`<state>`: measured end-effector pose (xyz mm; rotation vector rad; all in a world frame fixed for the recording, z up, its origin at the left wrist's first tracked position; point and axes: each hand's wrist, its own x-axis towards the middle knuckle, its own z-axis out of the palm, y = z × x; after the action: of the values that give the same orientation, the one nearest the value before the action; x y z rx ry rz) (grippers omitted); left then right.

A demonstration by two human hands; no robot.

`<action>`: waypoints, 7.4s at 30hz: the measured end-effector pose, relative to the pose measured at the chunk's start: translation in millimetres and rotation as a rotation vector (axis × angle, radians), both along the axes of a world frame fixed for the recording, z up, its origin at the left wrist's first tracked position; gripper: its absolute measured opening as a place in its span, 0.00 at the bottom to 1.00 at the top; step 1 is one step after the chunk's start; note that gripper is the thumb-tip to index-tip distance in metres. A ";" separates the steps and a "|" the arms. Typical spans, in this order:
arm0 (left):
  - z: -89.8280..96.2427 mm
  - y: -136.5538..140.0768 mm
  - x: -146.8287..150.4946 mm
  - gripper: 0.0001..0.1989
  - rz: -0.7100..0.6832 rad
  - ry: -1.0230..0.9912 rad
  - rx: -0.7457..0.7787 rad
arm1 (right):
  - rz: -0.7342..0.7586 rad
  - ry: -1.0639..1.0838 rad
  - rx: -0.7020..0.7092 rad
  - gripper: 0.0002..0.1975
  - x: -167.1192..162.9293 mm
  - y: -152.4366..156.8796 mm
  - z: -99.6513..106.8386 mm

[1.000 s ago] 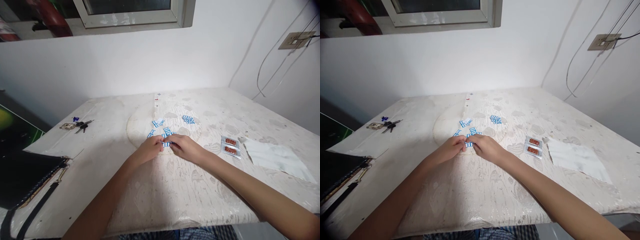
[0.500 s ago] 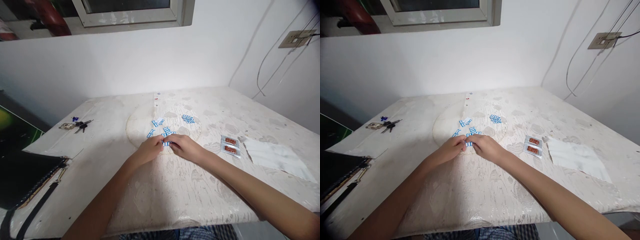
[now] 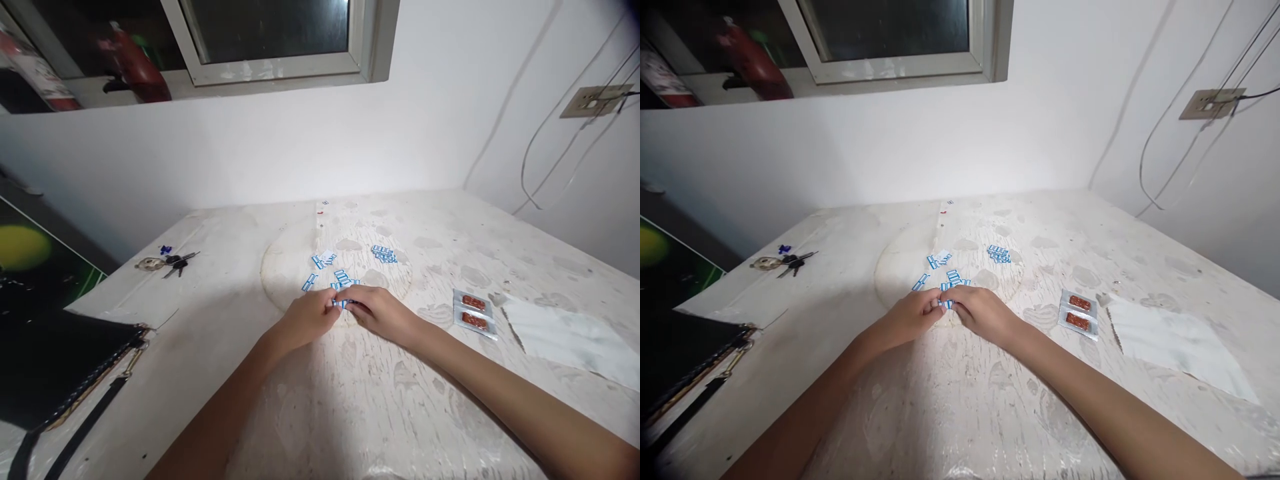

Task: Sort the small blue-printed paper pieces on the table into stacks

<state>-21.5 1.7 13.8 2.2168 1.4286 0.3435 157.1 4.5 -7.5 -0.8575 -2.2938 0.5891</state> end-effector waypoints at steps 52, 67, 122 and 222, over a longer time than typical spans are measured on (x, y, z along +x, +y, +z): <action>13.3 -6.7 6.8 0.14 0.257 0.182 0.437 | -0.165 -0.161 0.206 0.16 5.9 9.9 -2.5; 13.2 -5.9 8.0 0.14 0.266 0.226 0.417 | -0.077 -0.229 0.257 0.17 13.4 13.3 3.2; 2.7 -6.3 6.1 0.05 -0.047 0.351 0.274 | -0.372 0.315 -0.384 0.11 -6.4 -0.1 -12.7; 9.4 -5.6 8.5 0.06 -0.030 0.270 0.140 | -0.332 -0.176 0.125 0.06 -4.5 -0.2 9.3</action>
<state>-13.0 -3.9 23.2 2.4709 1.5478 0.1415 152.6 4.3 1.8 -1.2357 -2.2429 0.2288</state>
